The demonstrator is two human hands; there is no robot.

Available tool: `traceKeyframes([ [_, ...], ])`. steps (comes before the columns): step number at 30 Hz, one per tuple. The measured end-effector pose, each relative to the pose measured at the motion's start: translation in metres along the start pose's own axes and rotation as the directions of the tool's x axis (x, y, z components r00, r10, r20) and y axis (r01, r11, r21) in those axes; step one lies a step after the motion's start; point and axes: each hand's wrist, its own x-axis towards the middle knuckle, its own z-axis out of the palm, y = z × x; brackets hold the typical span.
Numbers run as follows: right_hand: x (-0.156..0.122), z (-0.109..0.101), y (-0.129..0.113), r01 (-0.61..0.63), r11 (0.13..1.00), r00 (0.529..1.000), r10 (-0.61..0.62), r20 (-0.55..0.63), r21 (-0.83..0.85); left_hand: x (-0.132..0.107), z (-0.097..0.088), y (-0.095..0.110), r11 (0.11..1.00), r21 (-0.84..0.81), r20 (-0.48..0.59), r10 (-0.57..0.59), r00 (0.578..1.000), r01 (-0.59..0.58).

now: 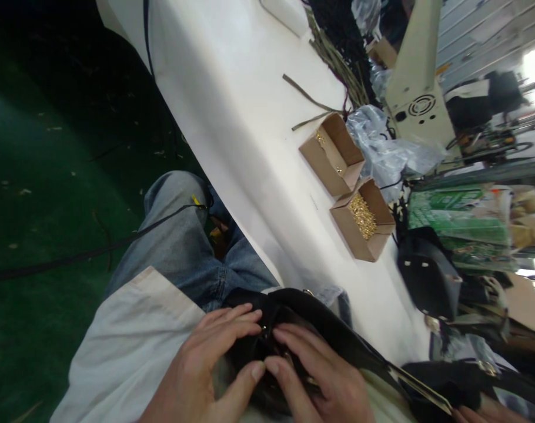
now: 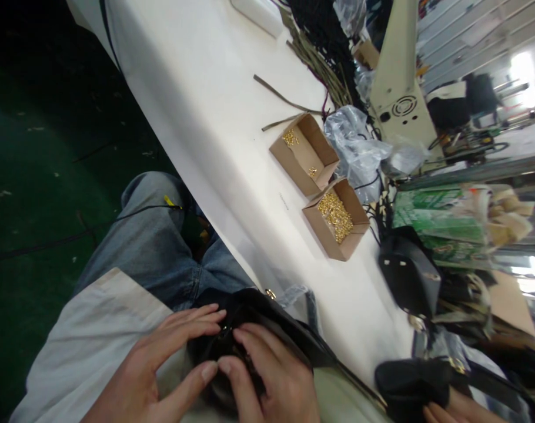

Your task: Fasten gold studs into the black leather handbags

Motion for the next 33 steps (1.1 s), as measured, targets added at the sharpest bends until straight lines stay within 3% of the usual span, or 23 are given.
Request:
traceKeyframes([
  [2,-0.005,0.002,0.001,0.037,0.993,0.999,-0.037,-0.003,-0.116,0.001,0.0,-0.002,1.0,0.0,-0.018,0.001,1.0,-0.001],
  [5,-0.009,0.012,0.002,-0.004,0.97,0.998,-0.009,-0.055,-0.241,0.002,0.003,-0.003,1.0,0.013,-0.021,-0.025,0.999,0.025],
  [10,0.001,0.03,0.004,-0.02,0.948,0.992,-0.02,-0.122,-0.319,0.004,0.012,0.0,0.997,0.018,-0.045,-0.07,0.997,0.071],
  [14,0.013,0.034,0.01,0.014,0.929,0.994,-0.053,-0.095,-0.371,0.007,0.017,0.001,0.982,-0.1,-0.012,-0.164,0.986,0.162],
  [18,0.018,0.033,0.02,0.06,0.925,0.995,-0.087,-0.056,-0.374,0.014,0.016,-0.001,0.933,-0.249,0.069,-0.252,0.965,0.262],
  [24,0.018,0.027,0.033,0.196,0.919,0.971,-0.23,-0.063,-0.342,0.03,0.019,0.0,0.888,-0.341,0.154,-0.271,0.95,0.309],
  [33,0.012,0.018,0.023,0.219,0.911,0.97,-0.241,-0.021,-0.35,0.039,0.021,0.004,0.881,-0.362,0.092,-0.293,0.952,0.306],
])
